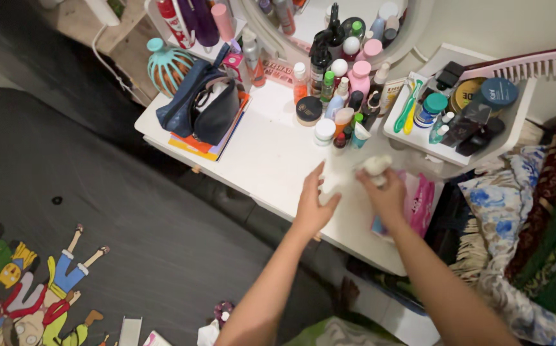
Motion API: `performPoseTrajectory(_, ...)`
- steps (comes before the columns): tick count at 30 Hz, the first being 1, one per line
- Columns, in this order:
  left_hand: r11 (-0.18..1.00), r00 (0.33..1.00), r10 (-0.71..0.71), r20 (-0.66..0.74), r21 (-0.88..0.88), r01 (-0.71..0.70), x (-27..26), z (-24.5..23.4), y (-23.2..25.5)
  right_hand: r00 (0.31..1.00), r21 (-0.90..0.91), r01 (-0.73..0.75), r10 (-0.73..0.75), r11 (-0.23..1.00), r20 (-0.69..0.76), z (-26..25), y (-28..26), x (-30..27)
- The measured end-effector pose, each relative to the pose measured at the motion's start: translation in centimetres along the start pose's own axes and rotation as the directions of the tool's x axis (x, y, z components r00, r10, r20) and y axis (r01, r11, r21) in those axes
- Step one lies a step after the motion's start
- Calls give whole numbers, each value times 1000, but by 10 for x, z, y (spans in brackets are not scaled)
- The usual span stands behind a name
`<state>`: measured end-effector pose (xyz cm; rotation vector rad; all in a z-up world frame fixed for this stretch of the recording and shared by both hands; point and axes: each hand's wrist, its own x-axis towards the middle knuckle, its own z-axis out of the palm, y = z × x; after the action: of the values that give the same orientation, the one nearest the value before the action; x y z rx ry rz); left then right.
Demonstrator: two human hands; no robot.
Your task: The person organizes various personal care and cosmetic items from a bed onto a white vanity table. They pick up bottles, tubes, boxes, and packets, then place them on the table or into a drawer. The person also wipes the table surface with a cloth and spray bottle.
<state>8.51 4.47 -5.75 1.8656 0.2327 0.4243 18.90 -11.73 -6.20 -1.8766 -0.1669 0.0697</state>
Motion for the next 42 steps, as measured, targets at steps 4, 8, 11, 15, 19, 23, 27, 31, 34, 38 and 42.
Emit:
performPoseTrajectory(4,995,998,-53,-36,88,56,38,15,-40,995,-120,-41,30,992,-90,4,17,37)
performPoseTrajectory(8,975,984,-154,-85,147,165,70,25,-65,980,-163,-154,129,975,-153,21,42,63)
performPoseTrajectory(11,954,959,-273,-72,104,280,95,32,-72,964,-5,50,-49,999,-263,44,67,88)
performPoseTrajectory(15,964,963,-244,-119,83,254,118,45,-73,887,-194,189,-252,963,-386,56,93,103)
performPoseTrajectory(19,958,943,-273,-188,32,284,131,60,-78,896,-79,172,-189,982,-402,56,100,103)
performPoseTrajectory(23,940,921,-332,-205,5,340,136,65,-80,966,293,53,25,955,-257,54,86,102)
performPoseTrajectory(27,972,943,-199,-267,67,224,140,63,-75,982,156,-41,69,987,-177,52,70,106)
performPoseTrajectory(31,962,938,-217,-271,104,252,141,62,-64,969,-332,163,-214,929,-123,48,62,107)
performPoseTrajectory(34,958,935,-228,-272,107,265,142,62,-55,979,-360,142,-184,922,-86,49,62,111)
performPoseTrajectory(38,961,937,-227,-264,97,260,144,60,-50,978,-320,168,-198,933,-66,51,67,118)
performPoseTrajectory(42,968,938,-208,-278,77,237,137,58,-54,973,-212,191,-213,958,-85,48,73,105)
